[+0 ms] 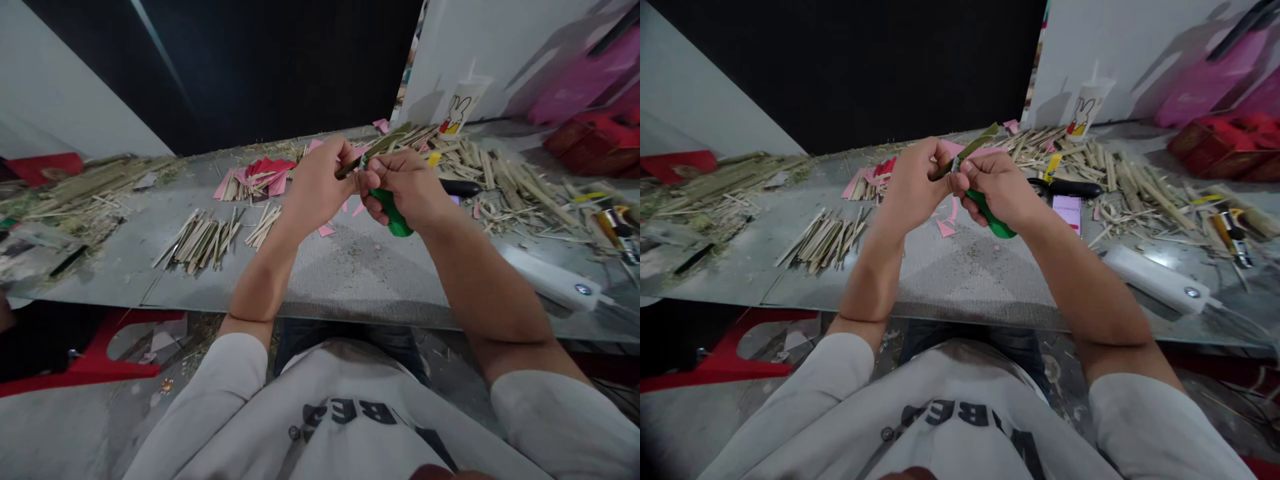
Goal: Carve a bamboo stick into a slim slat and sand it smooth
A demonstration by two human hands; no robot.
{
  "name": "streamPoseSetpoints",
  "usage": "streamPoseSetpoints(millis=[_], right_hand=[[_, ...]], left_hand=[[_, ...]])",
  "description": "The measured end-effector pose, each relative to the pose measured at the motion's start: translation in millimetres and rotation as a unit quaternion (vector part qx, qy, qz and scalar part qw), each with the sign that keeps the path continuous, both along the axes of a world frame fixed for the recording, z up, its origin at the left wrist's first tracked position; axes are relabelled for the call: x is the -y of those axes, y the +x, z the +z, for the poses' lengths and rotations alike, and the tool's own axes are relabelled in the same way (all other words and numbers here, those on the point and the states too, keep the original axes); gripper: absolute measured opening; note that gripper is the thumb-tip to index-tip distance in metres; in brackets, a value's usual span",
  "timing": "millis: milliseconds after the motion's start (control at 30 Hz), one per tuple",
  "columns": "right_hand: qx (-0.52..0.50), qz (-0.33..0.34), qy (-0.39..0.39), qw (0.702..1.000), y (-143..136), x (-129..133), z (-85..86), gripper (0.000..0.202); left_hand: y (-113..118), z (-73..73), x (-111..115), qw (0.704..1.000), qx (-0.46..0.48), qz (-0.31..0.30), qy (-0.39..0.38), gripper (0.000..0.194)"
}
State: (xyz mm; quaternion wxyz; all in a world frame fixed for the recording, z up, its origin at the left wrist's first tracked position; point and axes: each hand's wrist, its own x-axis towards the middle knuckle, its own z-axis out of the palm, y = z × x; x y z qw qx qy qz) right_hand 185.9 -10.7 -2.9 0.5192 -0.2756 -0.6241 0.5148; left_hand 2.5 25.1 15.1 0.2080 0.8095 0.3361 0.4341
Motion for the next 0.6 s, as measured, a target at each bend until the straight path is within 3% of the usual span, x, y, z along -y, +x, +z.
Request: streamPoseSetpoints(millis=[200, 400, 600], right_hand=[[0.014, -0.048, 0.003, 0.999, -4.0, 0.1, -2.1, 0.060], [0.032, 0.049, -0.019, 0.998, 3.6, -1.3, -0.8, 0.059], [0.011, 0.006, -0.016, 1.000, 2.5, 0.9, 0.8, 0.056]], left_hand=[[-0.6, -4.8, -5.5, 1.000, -0.007, 0.011, 0.027, 0.062], [-2.8, -3.7, -9.2, 0.997, -0.005, -0.082, 0.010, 0.067], [0.3, -5.2, -5.9, 0.997, 0.029, -0.073, 0.024, 0.070]])
